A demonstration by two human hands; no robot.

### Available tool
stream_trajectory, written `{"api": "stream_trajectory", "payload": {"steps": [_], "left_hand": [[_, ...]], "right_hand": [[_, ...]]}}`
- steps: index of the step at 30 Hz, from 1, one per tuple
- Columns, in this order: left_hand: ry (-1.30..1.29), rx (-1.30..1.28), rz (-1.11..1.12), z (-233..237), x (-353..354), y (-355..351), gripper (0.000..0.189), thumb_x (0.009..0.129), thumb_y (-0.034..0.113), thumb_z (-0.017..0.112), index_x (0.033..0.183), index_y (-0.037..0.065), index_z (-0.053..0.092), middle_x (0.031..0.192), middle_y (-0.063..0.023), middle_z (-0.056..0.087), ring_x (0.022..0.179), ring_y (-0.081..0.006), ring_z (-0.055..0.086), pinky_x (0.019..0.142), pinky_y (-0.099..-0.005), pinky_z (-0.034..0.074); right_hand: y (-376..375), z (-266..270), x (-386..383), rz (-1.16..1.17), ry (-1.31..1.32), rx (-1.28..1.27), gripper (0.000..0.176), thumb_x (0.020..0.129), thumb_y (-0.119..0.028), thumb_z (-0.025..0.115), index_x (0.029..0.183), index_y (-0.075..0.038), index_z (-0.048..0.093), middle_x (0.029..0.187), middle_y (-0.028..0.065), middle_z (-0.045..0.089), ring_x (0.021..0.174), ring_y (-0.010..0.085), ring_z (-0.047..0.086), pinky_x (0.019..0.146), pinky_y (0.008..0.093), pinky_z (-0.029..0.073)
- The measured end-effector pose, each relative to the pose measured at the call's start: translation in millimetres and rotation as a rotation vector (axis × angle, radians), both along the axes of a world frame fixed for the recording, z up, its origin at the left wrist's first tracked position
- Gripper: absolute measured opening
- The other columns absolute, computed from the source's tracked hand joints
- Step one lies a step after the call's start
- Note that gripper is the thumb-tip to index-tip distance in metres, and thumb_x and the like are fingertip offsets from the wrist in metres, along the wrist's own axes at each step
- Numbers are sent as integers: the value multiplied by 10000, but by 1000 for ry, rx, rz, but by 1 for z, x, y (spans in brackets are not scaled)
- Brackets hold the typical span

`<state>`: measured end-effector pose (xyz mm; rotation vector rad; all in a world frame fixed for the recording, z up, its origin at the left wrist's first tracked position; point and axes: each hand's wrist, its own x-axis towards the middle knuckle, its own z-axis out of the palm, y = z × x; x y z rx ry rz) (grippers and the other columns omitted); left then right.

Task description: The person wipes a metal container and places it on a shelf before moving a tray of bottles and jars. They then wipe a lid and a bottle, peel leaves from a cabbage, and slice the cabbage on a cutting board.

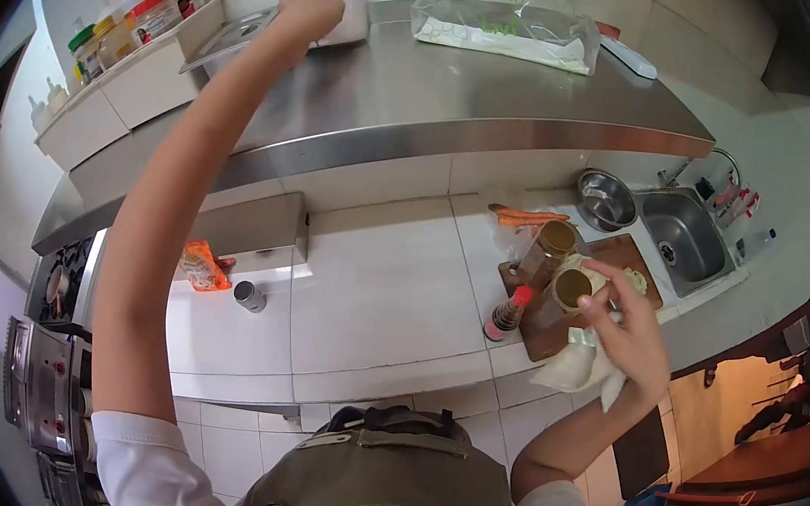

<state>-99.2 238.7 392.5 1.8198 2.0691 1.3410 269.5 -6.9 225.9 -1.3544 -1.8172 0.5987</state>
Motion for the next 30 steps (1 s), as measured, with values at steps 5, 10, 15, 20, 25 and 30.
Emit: {"api": "stream_trajectory", "payload": {"steps": [5,10,15,20,25,30], "left_hand": [[-46,-73,-143,-4,-22,26,533,740,185,568,1256,54,555,989,-154,627,981,-257,548,866,-344,418],[161,-454,-147,8,0,-3,903,722,329,654,1481,131,206,1495,-251,108,1342,-423,254,1038,-543,323],[130,-441,-179,2,-12,-6,928,738,399,662,1490,145,183,1496,-236,166,1326,-391,294,1030,-499,338],[165,-278,-443,14,-30,-77,745,795,432,642,1416,117,374,1368,-161,471,1265,-278,435,1022,-400,350],[-140,231,-661,-6,-75,-196,489,876,272,578,1309,57,500,1315,-156,526,1194,-257,529,992,-356,406],[-651,775,-665,-97,-184,-299,608,840,317,662,1280,-13,403,1347,-245,427,1178,-382,500,957,-476,436]], "right_hand": [[23,-80,7,-186,-24,-255,522,793,-212,724,1271,-99,548,705,44,575,652,139,570,623,292,460],[43,-117,-31,-173,-166,-224,535,762,-229,749,1248,-111,558,689,72,580,647,188,596,625,321,481],[59,-139,-44,-135,-280,-80,347,770,-251,730,998,-32,588,764,176,661,706,334,657,631,411,498],[43,-78,-60,-48,-409,-50,306,757,-277,735,885,-36,596,745,176,656,717,360,651,633,430,492],[28,52,-62,-140,-253,501,323,748,-308,734,883,-31,637,815,81,649,752,227,612,714,313,456],[94,180,-95,-103,21,1080,473,820,-378,650,1133,-24,617,908,54,648,860,181,642,797,322,506]]}}
